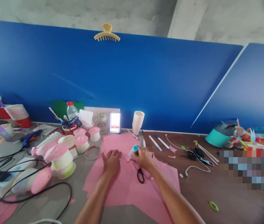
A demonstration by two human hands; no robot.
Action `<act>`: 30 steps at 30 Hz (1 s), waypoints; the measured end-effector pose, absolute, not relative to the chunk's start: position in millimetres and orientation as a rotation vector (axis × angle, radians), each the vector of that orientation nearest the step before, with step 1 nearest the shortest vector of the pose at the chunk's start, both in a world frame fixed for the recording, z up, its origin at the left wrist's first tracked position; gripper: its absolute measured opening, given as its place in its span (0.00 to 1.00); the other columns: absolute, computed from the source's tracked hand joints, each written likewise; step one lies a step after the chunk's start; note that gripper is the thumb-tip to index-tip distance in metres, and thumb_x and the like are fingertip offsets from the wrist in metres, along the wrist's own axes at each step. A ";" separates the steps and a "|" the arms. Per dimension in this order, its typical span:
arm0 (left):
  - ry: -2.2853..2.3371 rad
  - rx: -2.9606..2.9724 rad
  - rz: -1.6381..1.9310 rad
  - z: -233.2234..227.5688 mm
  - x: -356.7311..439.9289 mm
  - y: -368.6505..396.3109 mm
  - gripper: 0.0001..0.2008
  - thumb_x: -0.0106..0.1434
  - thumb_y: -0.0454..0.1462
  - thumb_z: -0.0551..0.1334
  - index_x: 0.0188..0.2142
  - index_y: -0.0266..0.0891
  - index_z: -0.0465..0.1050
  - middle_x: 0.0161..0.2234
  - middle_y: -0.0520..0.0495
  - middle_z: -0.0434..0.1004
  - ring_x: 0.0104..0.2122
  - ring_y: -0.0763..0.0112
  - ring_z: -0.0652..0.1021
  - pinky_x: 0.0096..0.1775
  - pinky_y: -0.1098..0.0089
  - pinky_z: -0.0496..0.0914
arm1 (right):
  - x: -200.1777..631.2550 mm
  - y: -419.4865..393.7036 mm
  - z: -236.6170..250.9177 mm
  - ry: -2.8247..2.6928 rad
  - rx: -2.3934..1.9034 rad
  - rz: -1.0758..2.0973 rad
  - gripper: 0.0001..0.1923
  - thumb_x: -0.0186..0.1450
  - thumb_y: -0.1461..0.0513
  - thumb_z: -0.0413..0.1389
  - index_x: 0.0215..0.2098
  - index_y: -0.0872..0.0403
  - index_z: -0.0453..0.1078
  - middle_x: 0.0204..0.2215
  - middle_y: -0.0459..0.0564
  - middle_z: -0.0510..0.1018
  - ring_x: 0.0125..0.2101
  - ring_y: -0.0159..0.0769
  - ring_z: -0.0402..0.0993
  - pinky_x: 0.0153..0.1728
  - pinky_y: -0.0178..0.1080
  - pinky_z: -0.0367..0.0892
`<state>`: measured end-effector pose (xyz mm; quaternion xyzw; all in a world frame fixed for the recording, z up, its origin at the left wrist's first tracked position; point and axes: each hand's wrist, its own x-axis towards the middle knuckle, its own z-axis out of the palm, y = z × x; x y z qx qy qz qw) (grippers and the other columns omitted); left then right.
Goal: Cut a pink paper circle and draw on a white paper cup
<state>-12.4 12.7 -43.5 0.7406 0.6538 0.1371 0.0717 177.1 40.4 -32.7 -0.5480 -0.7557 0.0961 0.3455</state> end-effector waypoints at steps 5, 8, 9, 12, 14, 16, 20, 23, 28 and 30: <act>1.945 2.225 0.443 -42.7 -13.0 10.9 0.26 0.66 0.28 0.50 0.56 0.50 0.74 0.61 0.45 0.73 0.62 0.50 0.67 0.62 0.29 0.47 | 185.3 39.5 -22.4 -1.892 -1.445 0.347 0.12 0.63 0.58 0.55 0.24 0.51 0.71 0.19 0.47 0.79 0.24 0.38 0.77 0.31 0.36 0.66; 1.925 2.227 0.479 -43.3 -13.4 10.3 0.25 0.66 0.29 0.50 0.56 0.51 0.74 0.61 0.45 0.73 0.62 0.50 0.67 0.63 0.29 0.47 | 188.2 37.8 -15.3 -1.790 -1.427 0.433 0.19 0.70 0.56 0.47 0.27 0.52 0.75 0.26 0.51 0.84 0.29 0.39 0.80 0.34 0.36 0.70; 1.924 2.229 0.485 -43.6 -13.4 10.3 0.24 0.67 0.29 0.51 0.56 0.51 0.74 0.61 0.45 0.73 0.62 0.50 0.67 0.63 0.29 0.47 | 187.1 36.9 -14.0 -1.745 -1.408 0.469 0.20 0.70 0.55 0.47 0.29 0.52 0.76 0.28 0.52 0.85 0.31 0.39 0.81 0.36 0.36 0.71; 1.936 2.220 0.483 -44.3 -13.0 10.8 0.25 0.67 0.28 0.50 0.55 0.51 0.74 0.61 0.45 0.73 0.62 0.50 0.67 0.62 0.29 0.47 | 177.3 34.0 -15.8 -1.691 -1.362 0.546 0.16 0.68 0.56 0.49 0.33 0.52 0.77 0.30 0.52 0.85 0.34 0.41 0.82 0.39 0.37 0.72; 1.944 2.209 0.490 -44.5 -12.6 11.2 0.25 0.67 0.28 0.49 0.54 0.52 0.75 0.60 0.45 0.74 0.62 0.50 0.68 0.62 0.29 0.47 | 168.6 32.4 -20.7 -1.742 -1.376 0.536 0.12 0.66 0.58 0.52 0.34 0.52 0.76 0.28 0.51 0.84 0.32 0.40 0.81 0.37 0.37 0.71; 1.950 2.210 0.498 -45.0 -12.6 11.4 0.24 0.68 0.30 0.48 0.54 0.53 0.75 0.60 0.46 0.75 0.61 0.51 0.68 0.62 0.29 0.46 | 162.1 31.5 -25.5 -1.767 -1.400 0.510 0.08 0.62 0.59 0.55 0.30 0.52 0.74 0.23 0.49 0.81 0.27 0.40 0.79 0.34 0.37 0.69; 1.952 2.231 0.480 -46.7 -13.3 11.4 0.24 0.68 0.30 0.49 0.55 0.53 0.75 0.60 0.46 0.74 0.62 0.52 0.67 0.63 0.31 0.46 | 161.7 30.9 -27.3 -1.792 -1.407 0.483 0.06 0.59 0.61 0.57 0.24 0.51 0.70 0.17 0.45 0.76 0.23 0.37 0.75 0.31 0.36 0.67; 1.964 2.223 0.476 -47.7 -13.7 11.6 0.24 0.68 0.30 0.50 0.55 0.52 0.75 0.60 0.46 0.74 0.62 0.52 0.67 0.63 0.32 0.46 | 167.9 31.0 -22.4 -1.781 -1.399 0.492 0.10 0.61 0.60 0.56 0.22 0.51 0.70 0.17 0.46 0.77 0.22 0.37 0.75 0.29 0.35 0.67; 1.940 2.207 0.488 -46.8 -13.4 11.4 0.25 0.66 0.29 0.51 0.54 0.53 0.75 0.61 0.47 0.73 0.62 0.54 0.67 0.64 0.32 0.44 | 171.4 31.8 -19.7 -1.716 -1.368 0.463 0.17 0.69 0.58 0.48 0.32 0.53 0.76 0.27 0.52 0.85 0.29 0.39 0.81 0.35 0.37 0.73; 1.938 2.195 0.493 -46.4 -13.1 11.1 0.24 0.68 0.29 0.50 0.54 0.54 0.75 0.61 0.48 0.73 0.62 0.54 0.66 0.64 0.32 0.44 | 169.0 33.0 -24.0 -1.728 -1.370 0.421 0.14 0.68 0.59 0.50 0.33 0.53 0.76 0.28 0.53 0.85 0.30 0.40 0.82 0.35 0.37 0.73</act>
